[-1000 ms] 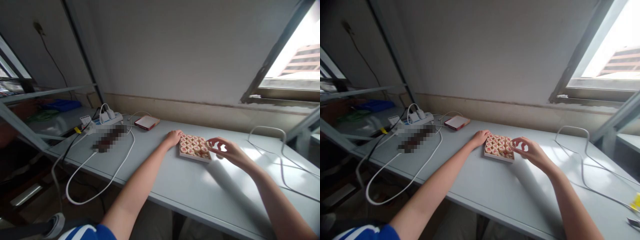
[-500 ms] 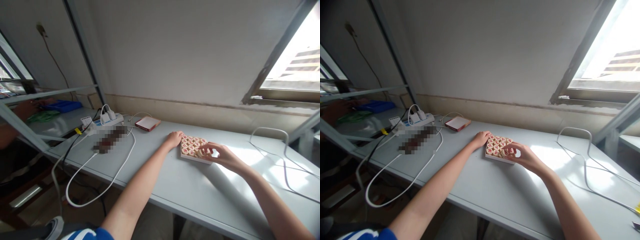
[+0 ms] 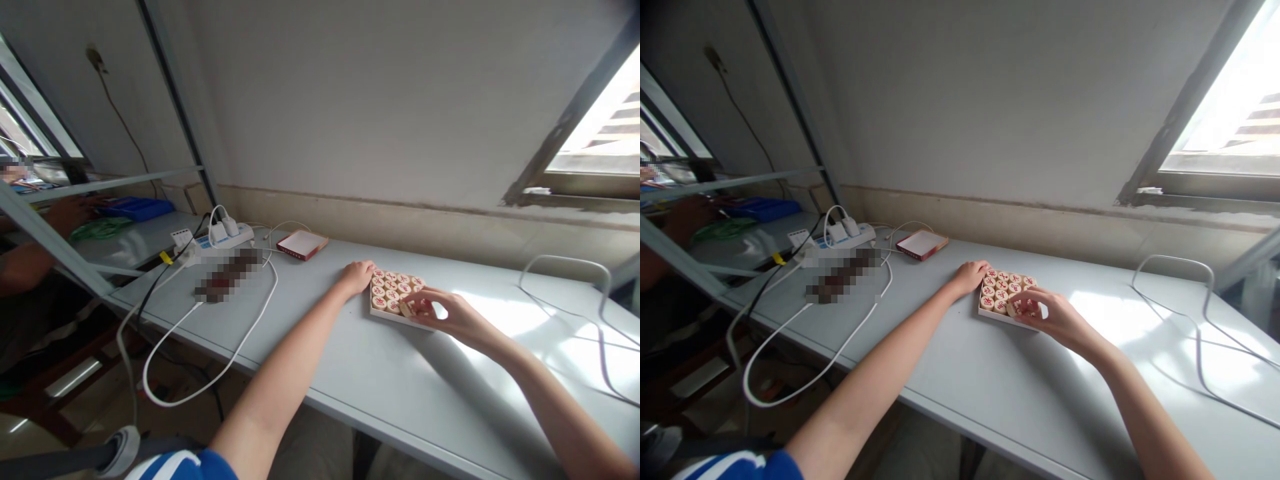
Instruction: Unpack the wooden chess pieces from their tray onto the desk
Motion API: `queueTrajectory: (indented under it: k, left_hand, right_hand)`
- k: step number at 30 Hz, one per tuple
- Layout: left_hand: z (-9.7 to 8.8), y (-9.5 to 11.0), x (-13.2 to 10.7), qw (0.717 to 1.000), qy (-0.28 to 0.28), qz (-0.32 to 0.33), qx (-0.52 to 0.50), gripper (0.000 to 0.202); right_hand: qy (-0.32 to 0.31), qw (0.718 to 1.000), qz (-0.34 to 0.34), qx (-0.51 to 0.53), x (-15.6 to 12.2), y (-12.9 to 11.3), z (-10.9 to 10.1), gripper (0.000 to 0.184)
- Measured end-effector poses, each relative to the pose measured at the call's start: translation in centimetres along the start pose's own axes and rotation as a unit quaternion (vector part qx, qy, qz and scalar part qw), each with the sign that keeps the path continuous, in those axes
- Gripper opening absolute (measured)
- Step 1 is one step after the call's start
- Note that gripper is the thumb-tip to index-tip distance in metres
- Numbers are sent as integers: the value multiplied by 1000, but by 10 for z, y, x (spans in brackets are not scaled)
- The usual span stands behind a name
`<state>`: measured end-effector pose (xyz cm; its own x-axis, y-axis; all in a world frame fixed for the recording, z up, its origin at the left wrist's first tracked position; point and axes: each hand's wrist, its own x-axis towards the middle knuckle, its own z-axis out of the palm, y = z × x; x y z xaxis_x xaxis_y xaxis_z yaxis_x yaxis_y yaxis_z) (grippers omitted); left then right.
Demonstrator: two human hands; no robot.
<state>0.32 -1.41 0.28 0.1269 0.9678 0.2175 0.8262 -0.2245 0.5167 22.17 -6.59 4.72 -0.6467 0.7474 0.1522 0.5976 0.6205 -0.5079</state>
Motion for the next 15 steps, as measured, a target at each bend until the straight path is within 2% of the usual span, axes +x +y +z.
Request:
queueTrajectory:
  k: [15]
  left_hand:
    - [-2,2,-1,1000,-4,1,7,33]
  right_hand:
    - [5,999,-31,-22,1,5,-1,31]
